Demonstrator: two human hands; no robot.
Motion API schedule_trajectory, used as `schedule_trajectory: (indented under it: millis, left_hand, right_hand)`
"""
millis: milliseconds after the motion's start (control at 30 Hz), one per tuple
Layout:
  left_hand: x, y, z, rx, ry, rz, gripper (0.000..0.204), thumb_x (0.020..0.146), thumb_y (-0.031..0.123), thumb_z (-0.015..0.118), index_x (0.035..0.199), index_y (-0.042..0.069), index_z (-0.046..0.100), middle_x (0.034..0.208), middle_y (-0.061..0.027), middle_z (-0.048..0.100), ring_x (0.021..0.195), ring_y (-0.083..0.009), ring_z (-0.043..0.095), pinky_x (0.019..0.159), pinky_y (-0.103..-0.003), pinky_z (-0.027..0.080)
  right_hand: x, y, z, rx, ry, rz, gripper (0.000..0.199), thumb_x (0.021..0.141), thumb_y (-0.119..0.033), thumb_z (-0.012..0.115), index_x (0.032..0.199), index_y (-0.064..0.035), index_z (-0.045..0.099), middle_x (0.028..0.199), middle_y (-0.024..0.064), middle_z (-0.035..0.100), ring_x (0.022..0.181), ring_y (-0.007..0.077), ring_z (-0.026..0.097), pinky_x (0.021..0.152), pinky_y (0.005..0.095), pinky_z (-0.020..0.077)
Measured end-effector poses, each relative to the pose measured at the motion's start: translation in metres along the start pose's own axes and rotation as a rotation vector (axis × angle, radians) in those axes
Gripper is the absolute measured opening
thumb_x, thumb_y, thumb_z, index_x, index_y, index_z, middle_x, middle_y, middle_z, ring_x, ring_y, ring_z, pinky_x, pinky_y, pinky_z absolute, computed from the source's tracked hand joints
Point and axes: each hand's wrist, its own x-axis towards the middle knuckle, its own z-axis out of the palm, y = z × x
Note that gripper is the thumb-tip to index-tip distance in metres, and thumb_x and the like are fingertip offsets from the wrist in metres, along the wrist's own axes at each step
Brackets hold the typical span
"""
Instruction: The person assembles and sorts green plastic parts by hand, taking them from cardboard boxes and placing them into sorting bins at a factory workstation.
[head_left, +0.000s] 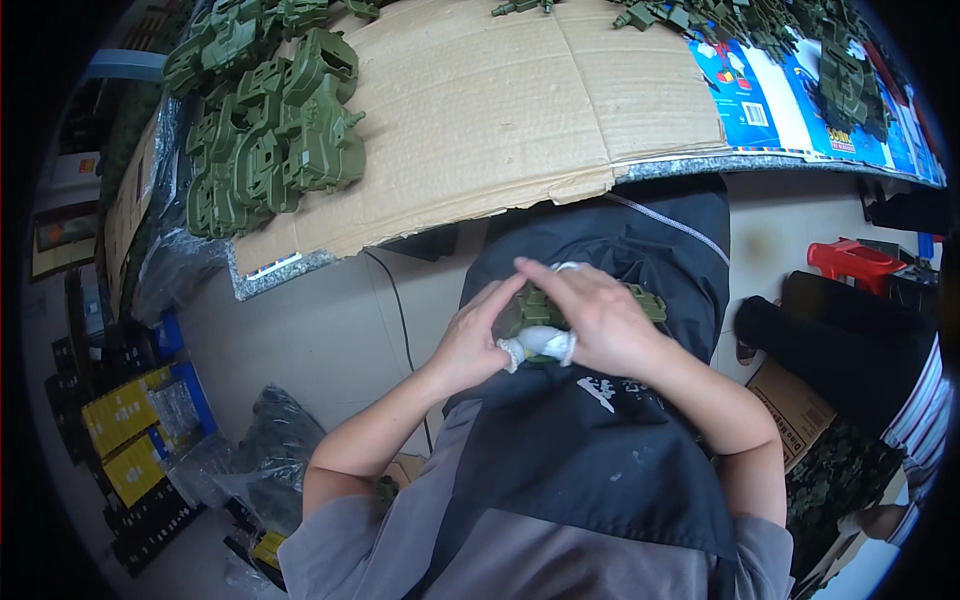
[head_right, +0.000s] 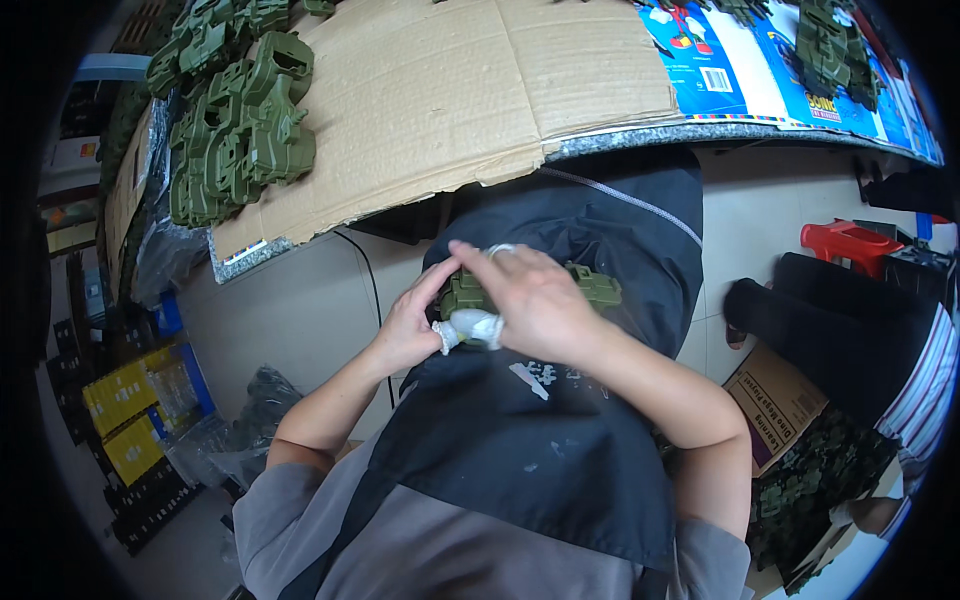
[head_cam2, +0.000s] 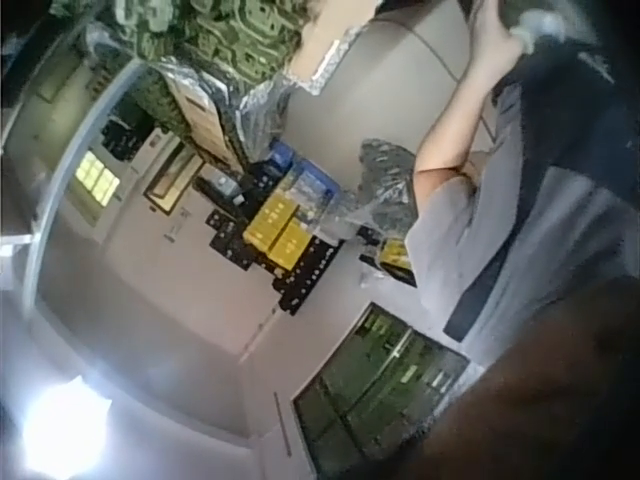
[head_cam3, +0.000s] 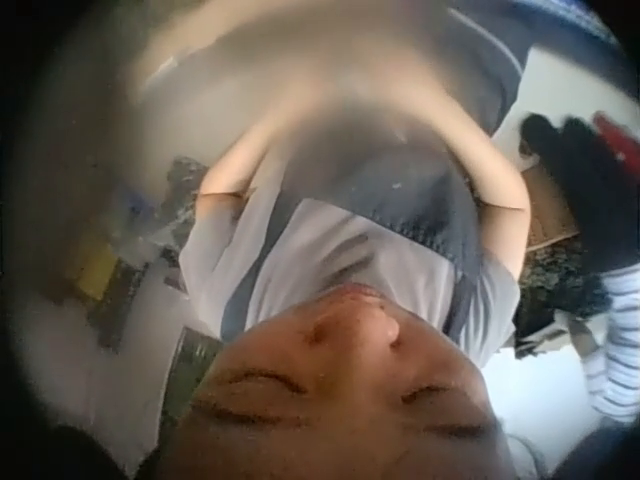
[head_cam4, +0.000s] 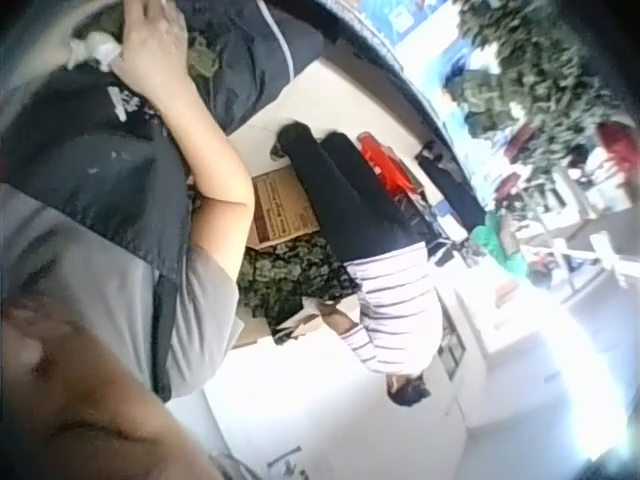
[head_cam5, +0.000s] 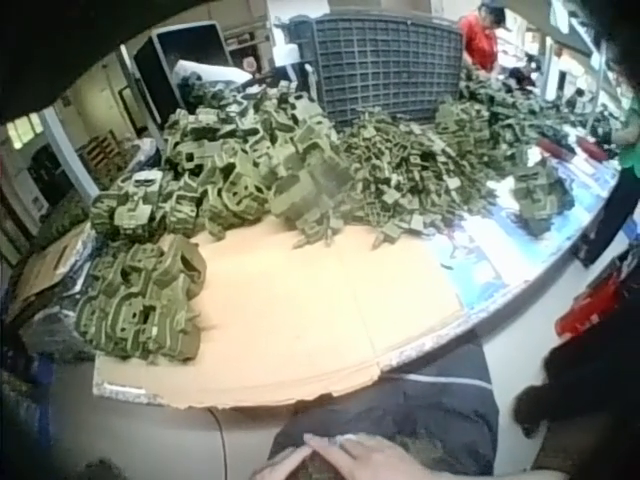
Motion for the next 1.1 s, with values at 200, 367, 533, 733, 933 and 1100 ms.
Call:
schedule_trajectory:
  millis: [200,367,533,733,933,1100]
  left_hand:
    - [-0.005,-0.003,0.005,0.074,0.044,0.136,0.073,0.067,0.0,0.065,0.134,0.003,0.035,0.13,-0.0131,0.045,0.12,-0.0253,0.045,0.1,-0.031,0.034]
    - [0.003,0.0,0.011,0.176,0.062,0.198,0.067,0.065,0.0,0.061,0.129,0.007,0.043,0.115,-0.0124,0.053,0.106,-0.0285,0.053,0.086,-0.033,0.042]
    - [0.013,0.015,0.001,0.318,0.012,0.307,0.074,0.066,0.004,0.067,0.133,0.008,0.036,0.122,-0.0134,0.048,0.114,-0.0295,0.048,0.091,-0.034,0.039]
    - [0.046,0.035,0.027,-0.31,0.071,0.572,0.104,0.075,0.027,0.071,0.141,0.001,-0.006,0.146,-0.0194,0.013,0.135,-0.0276,0.015,0.108,-0.035,0.014]
    - [0.058,0.077,0.019,0.212,0.004,0.727,0.06,0.074,0.018,0.069,0.129,0.009,0.046,0.131,-0.0217,0.041,0.114,-0.0334,0.05,0.093,-0.033,0.041]
    - [0.041,0.084,-0.009,0.402,-0.102,0.701,0.084,0.068,0.02,0.073,0.137,0.005,0.028,0.137,-0.0226,0.031,0.122,-0.0351,0.041,0.097,-0.039,0.037]
  right_hand:
    - [-0.002,0.009,0.0,0.102,-0.057,-0.11,0.07,0.072,-0.014,0.065,0.134,-0.0064,0.034,0.097,0.0189,0.057,0.09,0.0345,0.056,0.084,0.04,0.0454]
    - [0.004,0.042,-0.017,0.331,-0.188,-0.119,0.075,0.069,-0.007,0.066,0.136,-0.0118,0.034,0.11,0.0178,0.055,0.101,0.0345,0.054,0.09,0.0386,0.042]
    - [-0.006,0.031,-0.038,0.258,-0.197,-0.066,0.07,0.07,-0.003,0.065,0.134,-0.0085,0.037,0.118,0.0152,0.053,0.109,0.0287,0.053,0.095,0.0342,0.0401]
    - [-0.026,0.018,-0.046,0.897,0.466,0.041,0.072,0.078,-0.006,0.064,0.138,-0.0025,0.025,0.139,0.013,0.029,0.126,0.0234,0.036,0.101,0.0349,0.0332]
    - [-0.047,0.018,-0.095,0.062,0.421,-0.348,0.073,0.067,-0.011,0.07,0.133,-0.0059,0.037,0.113,0.0154,0.053,0.105,0.0323,0.052,0.09,0.0355,0.0413]
    - [-0.057,0.007,-0.089,0.103,0.468,-0.278,0.075,0.064,-0.003,0.064,0.134,-0.0101,0.037,0.089,0.0128,0.048,0.082,0.0293,0.052,0.071,0.0354,0.0441]
